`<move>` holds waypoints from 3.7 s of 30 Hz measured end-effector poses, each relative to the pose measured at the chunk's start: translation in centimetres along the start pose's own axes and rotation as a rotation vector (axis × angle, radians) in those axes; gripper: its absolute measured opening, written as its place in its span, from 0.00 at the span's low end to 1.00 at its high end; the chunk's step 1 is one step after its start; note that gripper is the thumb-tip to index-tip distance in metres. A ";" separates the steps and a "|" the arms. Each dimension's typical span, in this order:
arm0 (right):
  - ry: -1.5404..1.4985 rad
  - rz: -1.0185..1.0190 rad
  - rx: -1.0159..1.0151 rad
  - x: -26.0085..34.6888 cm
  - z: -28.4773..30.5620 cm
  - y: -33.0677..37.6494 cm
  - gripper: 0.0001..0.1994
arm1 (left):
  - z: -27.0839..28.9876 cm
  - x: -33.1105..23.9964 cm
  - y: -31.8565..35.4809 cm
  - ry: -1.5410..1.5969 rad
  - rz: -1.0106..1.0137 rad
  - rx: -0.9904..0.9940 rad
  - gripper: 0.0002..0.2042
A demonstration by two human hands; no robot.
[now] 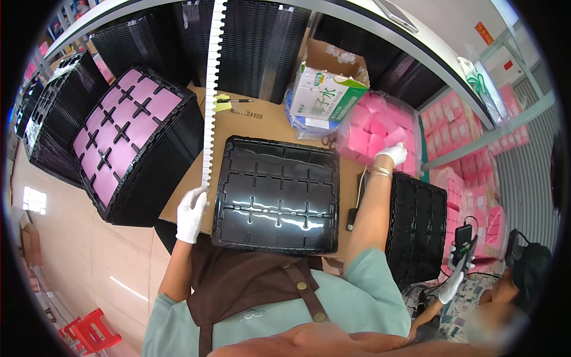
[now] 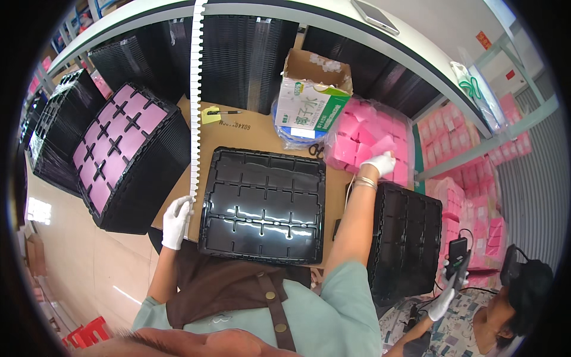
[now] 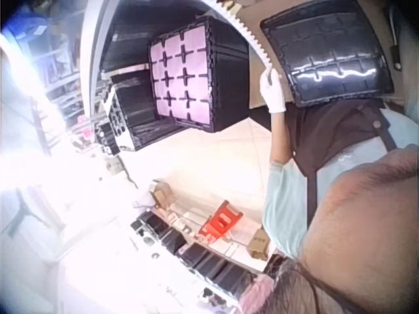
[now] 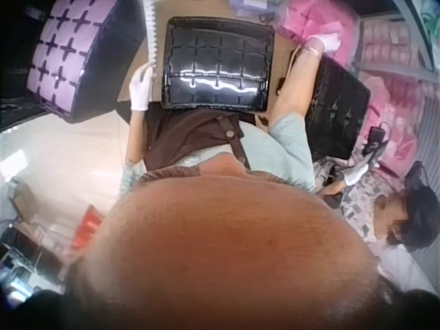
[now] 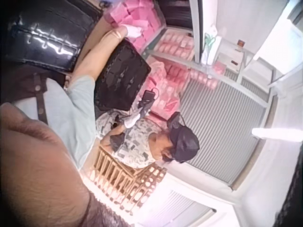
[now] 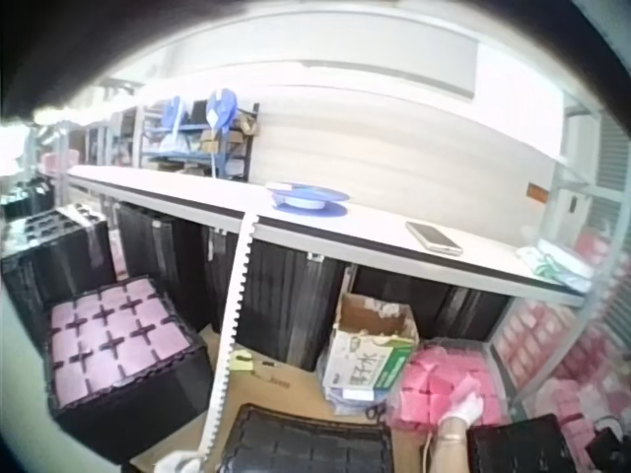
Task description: The person applies adhesive stickers from a strip onto trays, places foam inserts into the trays, presses them down, and stacks the completed trays.
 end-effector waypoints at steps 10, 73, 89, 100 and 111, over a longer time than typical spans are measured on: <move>0.735 0.246 1.184 4.0 0.9 35.8 0.05 | -17.2 -1.6 2.4 1.258 0.858 0.694 0.34; 1.320 0.926 1.345 -2.4 -0.7 31.8 0.31 | -18.8 -3.1 -6.2 -0.961 -0.682 0.364 0.28; 1.633 0.802 1.337 -0.4 2.7 28.0 0.40 | -12.4 -0.7 -5.5 -1.068 -0.627 0.334 0.28; 1.469 0.757 1.508 2.3 16.8 35.5 0.41 | -10.0 -0.9 7.8 -0.934 -0.783 0.813 0.31; 1.584 0.828 1.618 4.4 18.3 35.2 0.35 | -7.3 3.1 10.8 -1.058 -0.651 0.504 0.28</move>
Point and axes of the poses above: each hand's wrist, its own y-axis away from the middle knuckle, its own z-axis out of the back of the hand, x = y × z, the point moved 7 cm from there along -y, towards the middle knuckle, and after that the axes turned 1 degree about x, right-handed, at the moved point
